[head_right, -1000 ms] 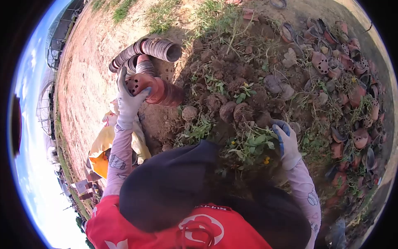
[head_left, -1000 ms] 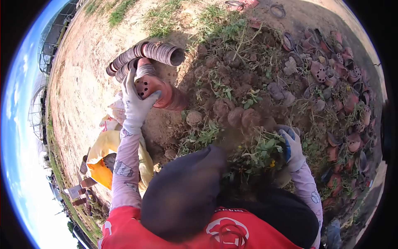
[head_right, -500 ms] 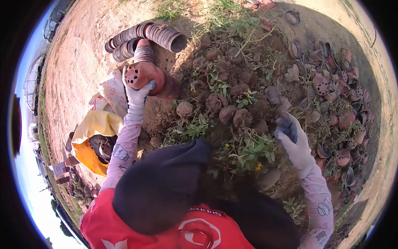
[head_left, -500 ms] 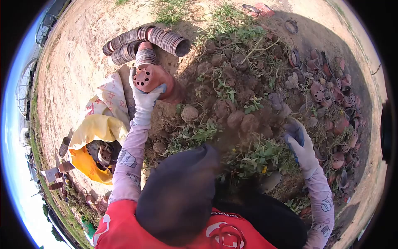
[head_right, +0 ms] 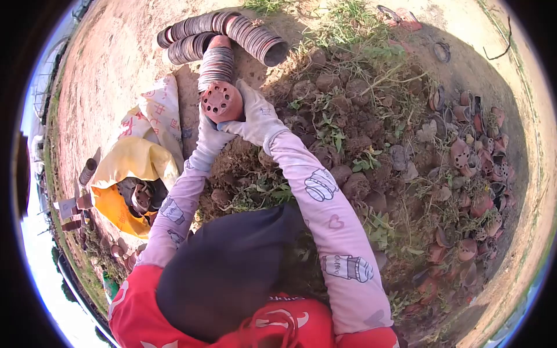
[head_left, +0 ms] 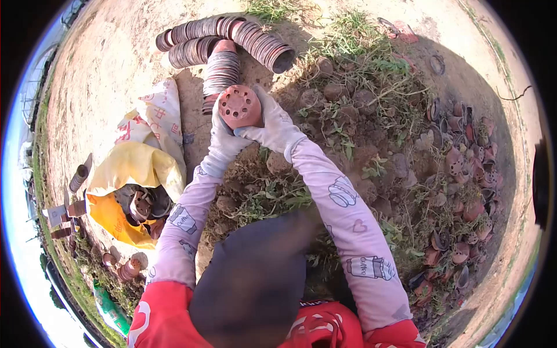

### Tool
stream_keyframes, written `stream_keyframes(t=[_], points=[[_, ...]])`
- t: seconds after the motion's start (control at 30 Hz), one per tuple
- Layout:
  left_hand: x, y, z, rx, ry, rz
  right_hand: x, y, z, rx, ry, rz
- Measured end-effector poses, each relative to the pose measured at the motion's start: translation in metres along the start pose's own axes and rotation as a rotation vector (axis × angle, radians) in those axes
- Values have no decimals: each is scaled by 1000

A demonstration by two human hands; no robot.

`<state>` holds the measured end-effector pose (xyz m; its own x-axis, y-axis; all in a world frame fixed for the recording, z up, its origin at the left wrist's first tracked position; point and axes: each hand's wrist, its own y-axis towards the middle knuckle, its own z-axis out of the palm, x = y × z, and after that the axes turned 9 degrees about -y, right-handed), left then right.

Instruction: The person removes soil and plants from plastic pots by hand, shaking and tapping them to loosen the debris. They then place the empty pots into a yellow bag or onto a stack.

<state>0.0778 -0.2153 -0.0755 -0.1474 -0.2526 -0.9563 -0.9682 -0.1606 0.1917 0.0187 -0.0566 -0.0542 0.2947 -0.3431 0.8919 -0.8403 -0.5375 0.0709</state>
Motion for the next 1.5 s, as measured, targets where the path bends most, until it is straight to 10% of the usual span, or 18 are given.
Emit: stream_keyframes(t=[0.43, 0.8, 1.07, 1.13, 1.23, 1.33, 1.43, 1.5], points=[[31, 0, -14, 33, -120, -3, -12, -100, -116, 76, -405, 54], [28, -108, -15, -66, -2, -333, -51, -481, -335, -87, -829, 1223], [-62, -35, 56, 510, 89, -282, -148, -515, -285, -437, -491, 1350], [-78, -19, 81, 795, 230, -120, -192, -509, -267, -802, -472, 1234], [-109, -23, 133, 907, 119, -181, -168, -474, -252, -841, -719, 1396], [-131, -34, 162, 1065, 147, -25, -147, -472, -272, -720, -224, 1255], [-128, -40, 173, 1127, 222, 88, -131, -468, -265, -341, -627, 1402], [-136, -46, 181, 1153, 220, 52, -154, -474, -240, -545, -722, 1337]])
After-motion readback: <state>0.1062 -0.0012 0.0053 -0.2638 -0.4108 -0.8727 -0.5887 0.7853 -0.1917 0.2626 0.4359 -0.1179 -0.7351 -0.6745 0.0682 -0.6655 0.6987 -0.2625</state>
